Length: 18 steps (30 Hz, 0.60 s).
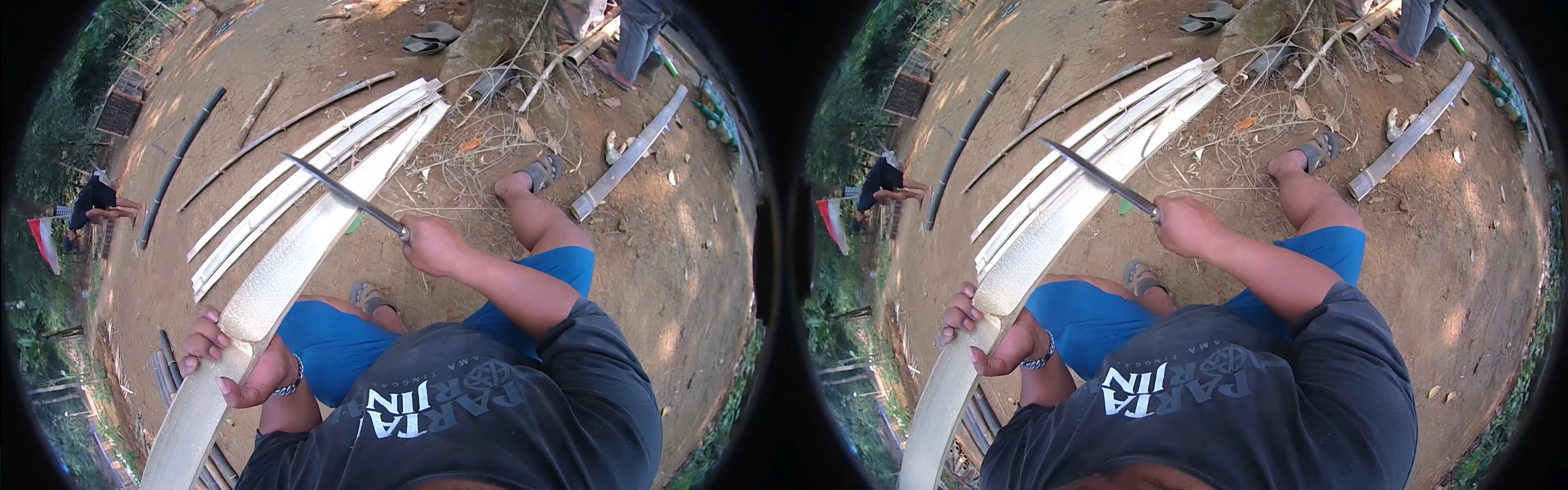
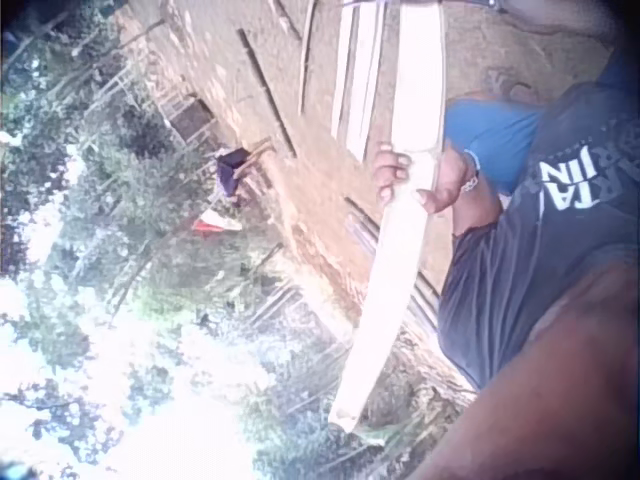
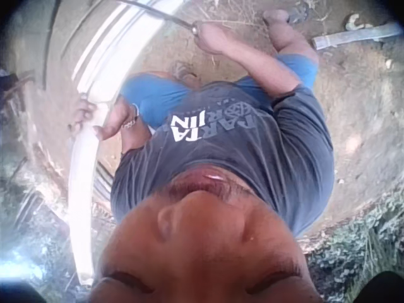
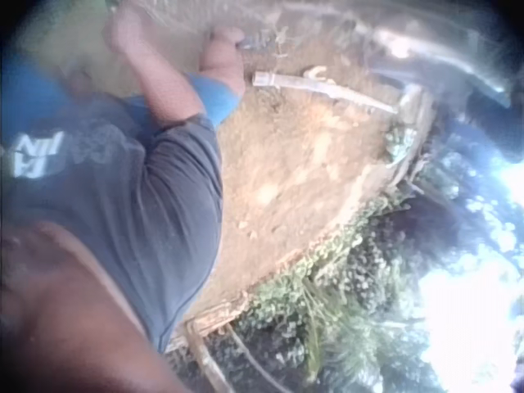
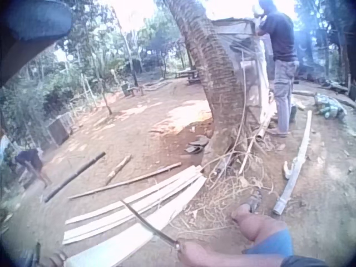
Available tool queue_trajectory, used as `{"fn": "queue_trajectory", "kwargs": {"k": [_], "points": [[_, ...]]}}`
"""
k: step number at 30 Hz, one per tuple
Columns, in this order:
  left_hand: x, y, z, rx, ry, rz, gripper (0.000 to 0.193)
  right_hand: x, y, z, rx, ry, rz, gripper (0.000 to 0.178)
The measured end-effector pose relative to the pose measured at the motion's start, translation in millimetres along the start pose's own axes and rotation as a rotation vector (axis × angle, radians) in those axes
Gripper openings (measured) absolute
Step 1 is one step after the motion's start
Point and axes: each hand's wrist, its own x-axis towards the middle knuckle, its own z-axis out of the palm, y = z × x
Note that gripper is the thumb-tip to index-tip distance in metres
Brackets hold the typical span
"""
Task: The person uses a machete to split a long bamboo pole into thin strips. They hold the bamboo against a vertical wooden post and repeatedly strike it with the machete to separate the sections. The person then picks up the split bamboo strips and continues to refine them.
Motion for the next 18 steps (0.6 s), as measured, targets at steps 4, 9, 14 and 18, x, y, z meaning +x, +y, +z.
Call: {"fn": "queue_trajectory", "kwargs": {"k": [4, 9, 14, 18], "points": [[4, -11, 15, 0.008, 0.106, 0.025, 0.041, 12, 7, -2, -0.033, 0.050, -0.373, 0.016], [11, -17, 11, -0.054, 0.039, -0.026, 0.042, 66, 87, -19, -0.094, 0.115, 0.130, 0.020], [12, -14, 7, -0.047, 0.086, 0.005, 0.041, 21, 23, -14, -0.112, -0.042, -0.422, 0.021], [9, -24, 15, 0.035, 0.059, -0.007, 0.041, 93, 153, -17, -0.061, 0.056, 0.226, 0.022]]}}
